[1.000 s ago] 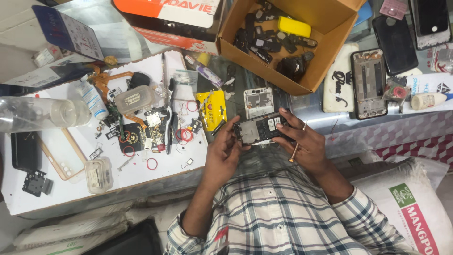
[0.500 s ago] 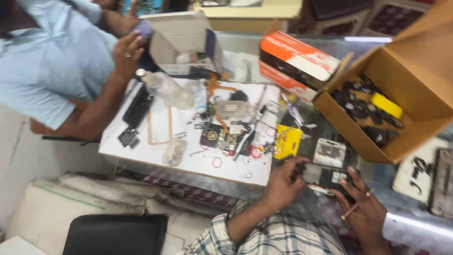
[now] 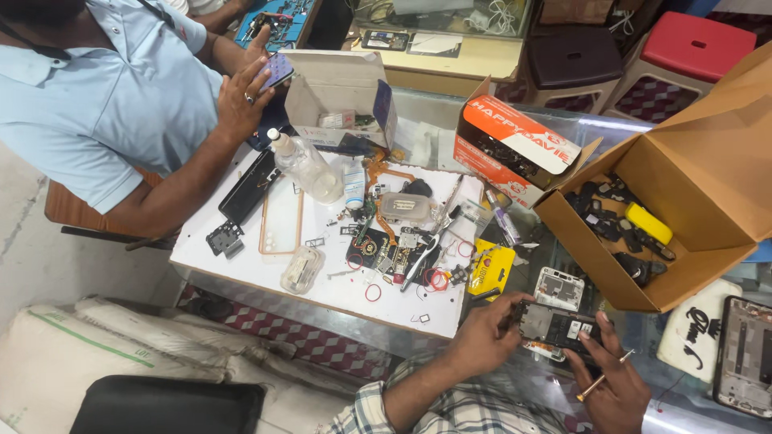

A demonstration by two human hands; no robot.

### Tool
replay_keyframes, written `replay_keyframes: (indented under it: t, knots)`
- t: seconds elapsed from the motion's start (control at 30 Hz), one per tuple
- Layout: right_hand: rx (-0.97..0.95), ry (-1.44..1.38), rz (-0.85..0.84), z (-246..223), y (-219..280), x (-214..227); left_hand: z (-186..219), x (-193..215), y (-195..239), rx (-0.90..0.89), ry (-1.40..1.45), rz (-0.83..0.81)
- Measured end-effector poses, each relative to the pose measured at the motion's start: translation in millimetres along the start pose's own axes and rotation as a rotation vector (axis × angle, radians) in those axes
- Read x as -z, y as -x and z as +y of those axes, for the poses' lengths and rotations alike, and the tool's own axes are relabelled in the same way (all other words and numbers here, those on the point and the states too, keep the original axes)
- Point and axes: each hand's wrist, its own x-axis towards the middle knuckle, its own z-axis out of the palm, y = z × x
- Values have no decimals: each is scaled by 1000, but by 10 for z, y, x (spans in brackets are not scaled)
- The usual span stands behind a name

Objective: The person uses a screwdriver to remove screws from a disassembled mobile phone chassis, then uses a prying tool to detach a black internal component. The person holds the phone and component while working at a cluttered repair bench.

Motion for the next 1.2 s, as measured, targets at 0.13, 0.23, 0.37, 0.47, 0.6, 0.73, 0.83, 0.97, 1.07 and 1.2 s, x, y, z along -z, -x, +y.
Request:
replay_keyframes:
  t: [0.13,0.23,0.37,0.47,0.6,0.73,0.83,0.97,1.07,1.2]
  knots:
    - [-34,6,-9,56,29,-12,-49,-17,1,12,84,12]
    - [-10,30,5,63,30,-62,-21,-46,15,69,83,46]
    - [12,28,-3,75,37,-34,9,-58,13,46,126,66]
    - [25,93,-11,45,30,-21,46,-19,8,-6,37,49]
    - [14,106,-16,-8,22,7,64,-5,-3,48,-22,60]
    - [20,104,-56,-44,-11,38,11,-29,10,50,105,58]
    - [32,56,-34,-24,-36,16,-86,-23,-2,0,60,79]
    - [25,52,-32,13,11,32,-214,-10,-27,89,106,29]
    - [45,34,-47,28,4,34,-237,14,-29,119,62,10]
    - [39,14,-58,10,-1,37,-164,-4,0,129,32,43]
